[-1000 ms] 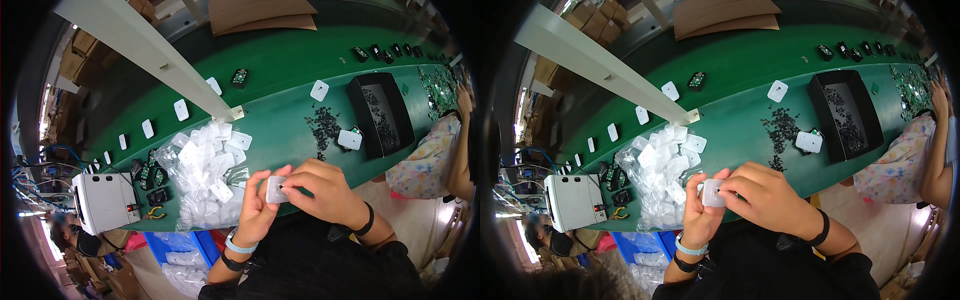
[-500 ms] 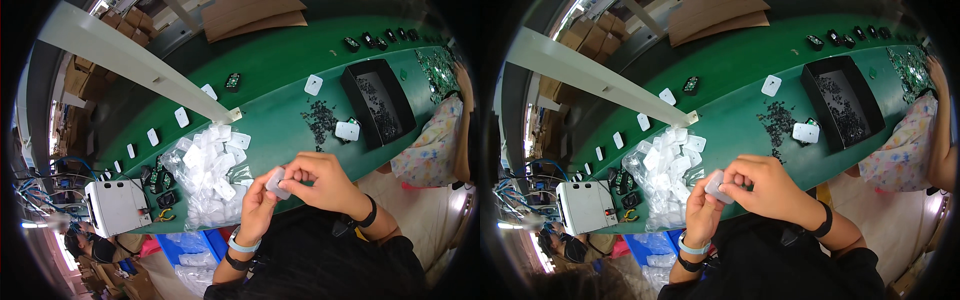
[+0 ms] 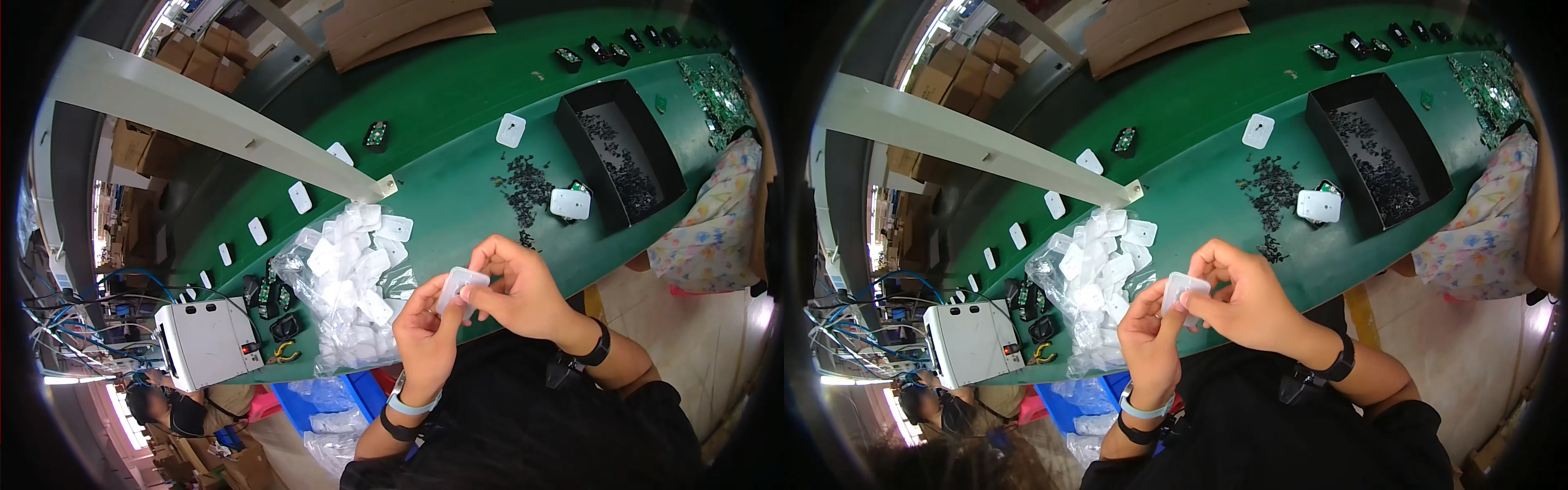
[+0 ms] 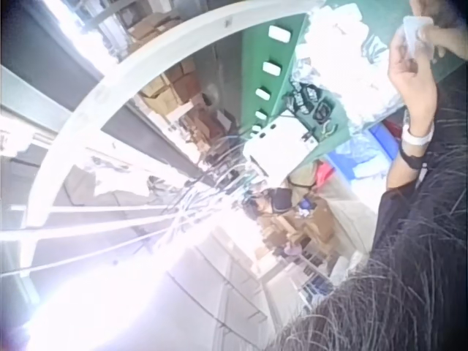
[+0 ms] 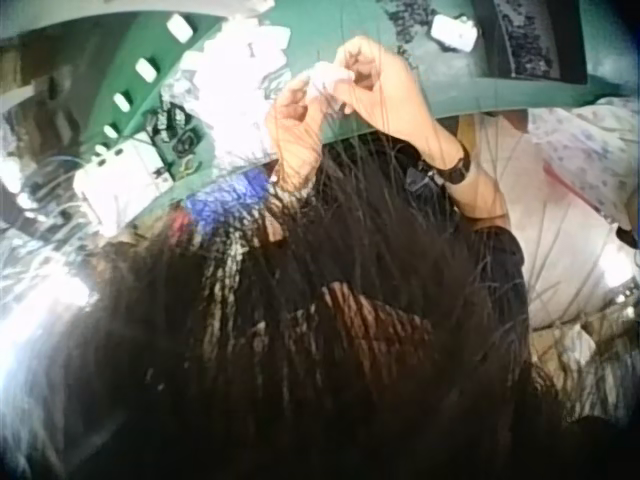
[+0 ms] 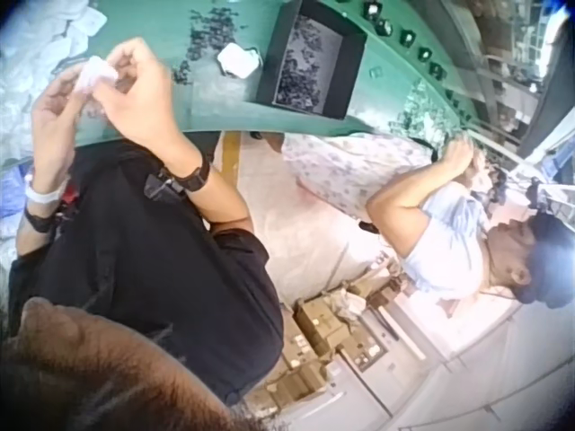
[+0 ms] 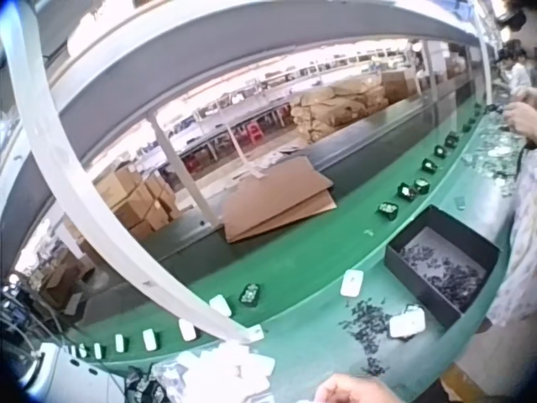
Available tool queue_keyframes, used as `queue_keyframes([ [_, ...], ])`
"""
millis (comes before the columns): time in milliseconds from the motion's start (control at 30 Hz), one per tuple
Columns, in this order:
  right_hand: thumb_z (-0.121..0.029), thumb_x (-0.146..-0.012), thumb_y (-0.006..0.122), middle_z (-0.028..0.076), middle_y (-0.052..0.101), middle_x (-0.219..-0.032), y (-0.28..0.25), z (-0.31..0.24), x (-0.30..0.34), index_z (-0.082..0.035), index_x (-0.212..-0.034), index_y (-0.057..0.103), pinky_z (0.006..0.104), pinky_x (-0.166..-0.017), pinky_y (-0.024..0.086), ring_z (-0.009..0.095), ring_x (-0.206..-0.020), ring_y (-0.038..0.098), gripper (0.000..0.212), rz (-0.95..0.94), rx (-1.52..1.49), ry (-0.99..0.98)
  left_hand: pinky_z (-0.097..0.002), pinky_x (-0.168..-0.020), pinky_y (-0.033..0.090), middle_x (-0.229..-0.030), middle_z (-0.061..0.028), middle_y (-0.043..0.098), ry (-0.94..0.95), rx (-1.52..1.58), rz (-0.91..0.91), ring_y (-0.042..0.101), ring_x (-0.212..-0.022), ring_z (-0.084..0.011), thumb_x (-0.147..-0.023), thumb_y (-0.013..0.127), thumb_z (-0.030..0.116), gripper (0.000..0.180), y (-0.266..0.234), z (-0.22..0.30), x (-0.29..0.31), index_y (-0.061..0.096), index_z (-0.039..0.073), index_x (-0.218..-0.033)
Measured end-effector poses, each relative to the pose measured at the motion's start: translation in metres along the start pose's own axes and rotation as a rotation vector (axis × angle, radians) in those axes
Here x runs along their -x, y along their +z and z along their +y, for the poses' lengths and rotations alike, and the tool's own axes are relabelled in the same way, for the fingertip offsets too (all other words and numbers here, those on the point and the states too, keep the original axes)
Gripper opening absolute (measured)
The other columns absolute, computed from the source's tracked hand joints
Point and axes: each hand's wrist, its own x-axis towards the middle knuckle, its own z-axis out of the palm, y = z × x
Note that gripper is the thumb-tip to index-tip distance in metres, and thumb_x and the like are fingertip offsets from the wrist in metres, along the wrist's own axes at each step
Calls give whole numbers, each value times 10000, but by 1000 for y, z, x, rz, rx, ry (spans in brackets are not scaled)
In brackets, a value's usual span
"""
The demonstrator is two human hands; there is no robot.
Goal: The person assembles small electronic devices by inserting circuit boards into white plastic casings. They pick up a circuit board, align it with a casing, and press the two parts together. The person repeats this process for multiple units, placing the finished assemblies on the green workbench.
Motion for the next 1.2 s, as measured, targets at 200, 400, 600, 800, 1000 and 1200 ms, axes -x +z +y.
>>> queue_keyframes([
  [200, -39, -815, 827, 79, 600, -1221, -18, 29, -7, -33, -1277, 531, 280, -853, 493, 131, -1116, 584, 549, -220, -207, -239, -278, -662, 526, -1007, -104, 715, -170, 226, 28, 674, -817, -158, -902, 584, -55, 297, -5, 6, -5, 634, -38, -1195],
  [400, -81, -860, 726, 72, 585, -1266, -48, 22, -67, -47, -1336, 538, 334, -897, 483, 165, -1122, 556, 513, -294, -97, -184, -289, -629, 482, -975, -86, 694, -235, 348, 94, 655, -775, -164, -940, 582, 21, 242, -25, -4, -16, 627, -12, -1175],
  [600, -2, -760, 707, 162, 603, -1205, 2, 43, -219, -82, -1250, 565, 394, -867, 534, 288, -1013, 626, 517, 102, 879, -372, -284, -643, 484, -996, -96, 686, -151, 446, 187, 658, -782, -170, -960, 566, 12, 237, -60, -13, -4, 574, 8, -1198],
  [800, -9, -759, 717, 227, 315, -1564, 28, 53, -284, -231, -1284, 659, 464, -1078, 467, 434, -1341, 423, 573, -81, 1279, -432, -327, -701, 499, -991, -68, 628, -146, 398, 244, 615, -799, -174, -977, 547, 34, 226, -82, -19, 9, 495, 53, -1196],
  [1000, -21, -763, 742, 150, 609, -1180, -15, 72, -309, -97, -910, 681, 423, -879, 530, 336, -1076, 613, 176, 183, 1132, -528, -380, -748, 528, -1158, -184, 683, -19, 420, 88, 679, -897, -242, -1005, 528, 49, 252, -96, -21, -1, 479, 18, -1250],
  [1200, -4, -779, 723, 132, 607, -1011, 11, 2, -190, -55, -1001, 653, 386, -894, 509, 321, -973, 619, 238, -12, 878, -657, -409, -826, 572, -1266, -241, 654, -136, 439, -37, 700, -1013, -308, -1026, 503, 72, 346, -94, -21, -3, 465, -14, -1359],
])
